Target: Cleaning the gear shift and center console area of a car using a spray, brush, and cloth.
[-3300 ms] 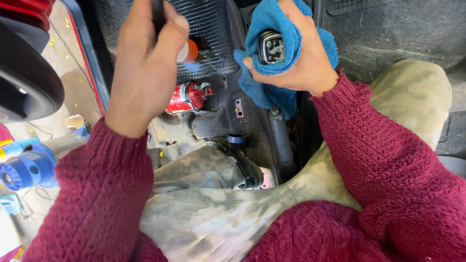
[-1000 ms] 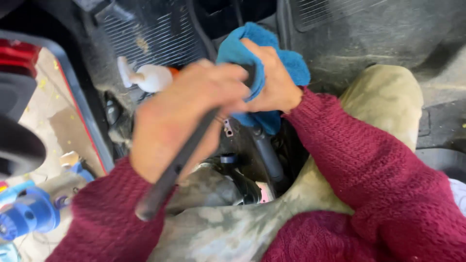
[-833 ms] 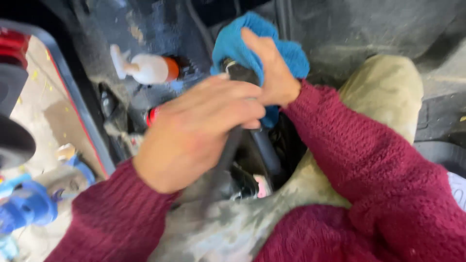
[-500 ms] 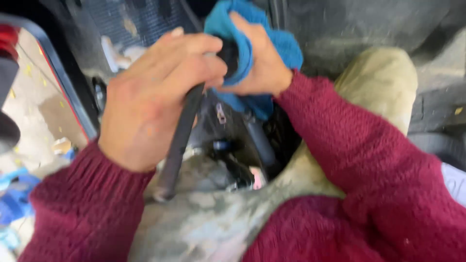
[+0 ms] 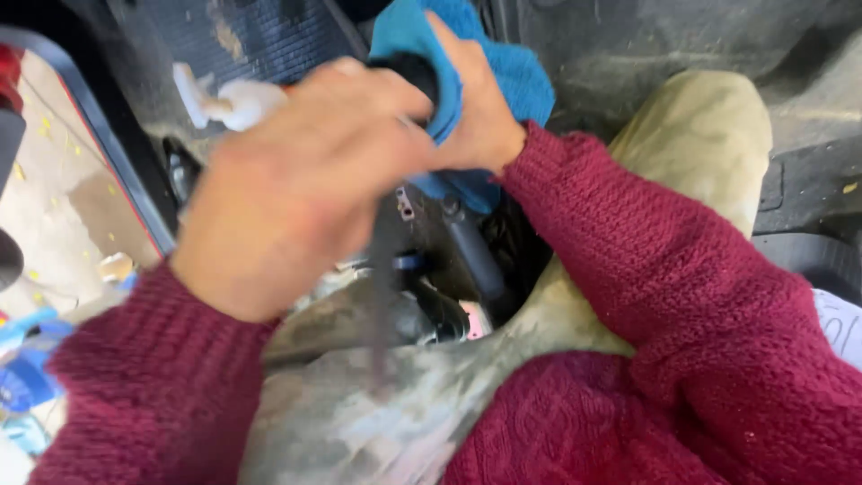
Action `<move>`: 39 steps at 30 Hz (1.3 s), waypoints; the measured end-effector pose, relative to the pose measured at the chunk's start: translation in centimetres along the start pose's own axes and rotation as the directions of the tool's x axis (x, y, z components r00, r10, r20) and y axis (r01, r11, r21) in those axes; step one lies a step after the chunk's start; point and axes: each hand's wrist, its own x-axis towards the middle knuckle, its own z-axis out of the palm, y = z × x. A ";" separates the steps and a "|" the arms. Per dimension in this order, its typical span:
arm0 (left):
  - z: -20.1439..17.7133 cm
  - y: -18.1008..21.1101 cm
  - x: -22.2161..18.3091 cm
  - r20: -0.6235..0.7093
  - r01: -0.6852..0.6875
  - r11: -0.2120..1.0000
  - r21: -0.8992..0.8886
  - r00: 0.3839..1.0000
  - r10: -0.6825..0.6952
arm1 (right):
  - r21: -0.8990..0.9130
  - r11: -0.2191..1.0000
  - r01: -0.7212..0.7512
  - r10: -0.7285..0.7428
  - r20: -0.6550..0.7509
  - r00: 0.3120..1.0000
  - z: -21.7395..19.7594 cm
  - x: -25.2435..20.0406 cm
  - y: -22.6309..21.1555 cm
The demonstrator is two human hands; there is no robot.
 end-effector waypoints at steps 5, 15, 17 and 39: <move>-0.5 -0.4 0.9 0.103 -0.086 0.991 -0.099 0.990 0.097 | -0.033 0.999 0.016 -0.017 -0.013 1.000 0.1 0.7 -0.6; -1.3 0.2 0.9 0.132 -0.042 0.998 -0.050 0.990 0.049 | -0.105 0.994 -0.010 0.012 0.020 1.000 -0.1 1.4 -1.8; -1.4 -0.1 1.0 0.151 -0.097 0.992 -0.079 0.983 0.108 | -0.082 0.995 0.064 -0.064 0.011 0.998 0.4 1.1 -1.9; -0.5 0.5 -0.1 0.269 -0.146 0.988 -0.045 0.951 0.153 | 0.015 0.995 0.103 -0.102 -0.021 0.995 0.8 1.2 -2.6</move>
